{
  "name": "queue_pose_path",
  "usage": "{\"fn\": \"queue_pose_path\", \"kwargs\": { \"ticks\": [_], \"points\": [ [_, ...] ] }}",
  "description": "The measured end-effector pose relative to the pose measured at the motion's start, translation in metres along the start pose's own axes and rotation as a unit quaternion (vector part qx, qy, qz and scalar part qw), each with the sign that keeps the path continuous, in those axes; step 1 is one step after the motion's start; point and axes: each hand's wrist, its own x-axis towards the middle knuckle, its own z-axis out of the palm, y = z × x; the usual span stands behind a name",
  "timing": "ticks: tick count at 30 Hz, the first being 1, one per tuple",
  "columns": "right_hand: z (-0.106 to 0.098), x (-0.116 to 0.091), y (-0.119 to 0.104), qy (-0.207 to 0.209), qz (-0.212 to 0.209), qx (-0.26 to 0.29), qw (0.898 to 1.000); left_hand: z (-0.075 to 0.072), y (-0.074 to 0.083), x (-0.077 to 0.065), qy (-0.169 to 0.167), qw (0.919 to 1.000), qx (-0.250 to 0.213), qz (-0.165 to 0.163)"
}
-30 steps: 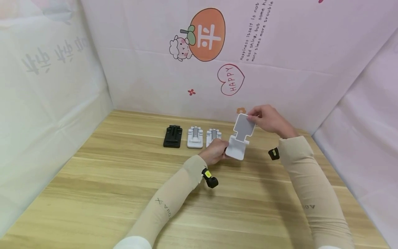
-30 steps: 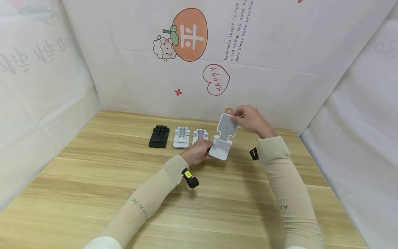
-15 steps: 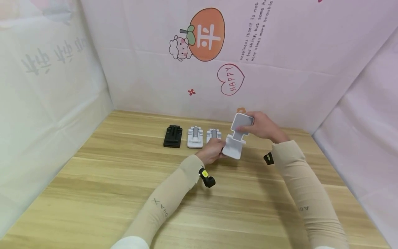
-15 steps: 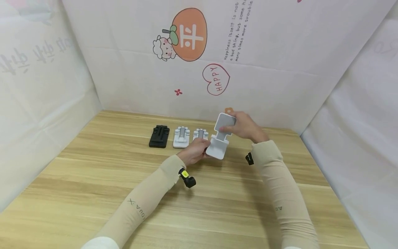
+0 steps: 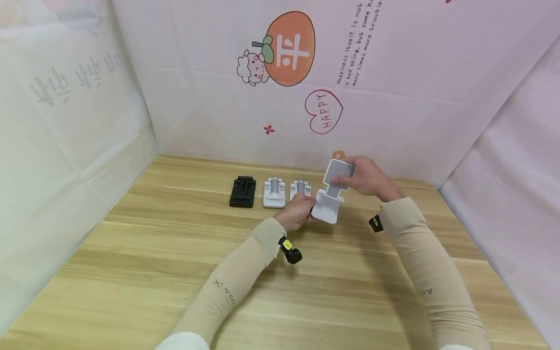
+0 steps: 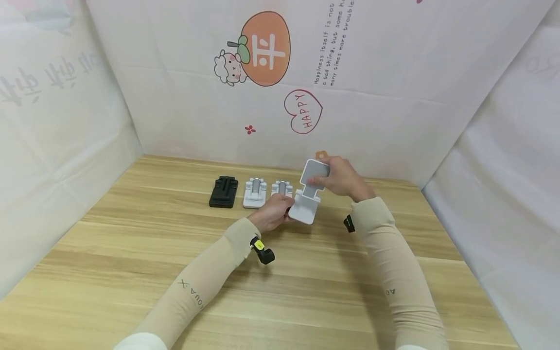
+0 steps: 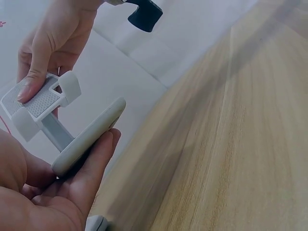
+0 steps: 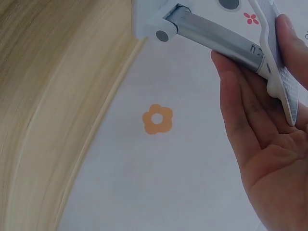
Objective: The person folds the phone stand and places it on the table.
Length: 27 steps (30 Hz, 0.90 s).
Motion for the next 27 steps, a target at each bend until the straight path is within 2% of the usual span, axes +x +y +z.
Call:
{"fn": "queue_pose_path", "kwargs": {
  "ticks": [8, 16, 27],
  "points": [
    [0.004, 0.002, -0.002, 0.012, -0.014, -0.007, 1.000, -0.002, 0.000, 0.001, 0.009, 1.0000, 0.000, -0.003],
    [0.007, 0.004, 0.000, 0.038, -0.020, -0.017, 0.999, 0.001, 0.003, -0.002, -0.005, 0.9999, -0.011, -0.006],
    [0.015, 0.004, 0.003, 0.079, -0.030, -0.034, 0.996, 0.005, 0.007, -0.004, -0.008, 0.9994, -0.032, -0.007]
  ]
}}
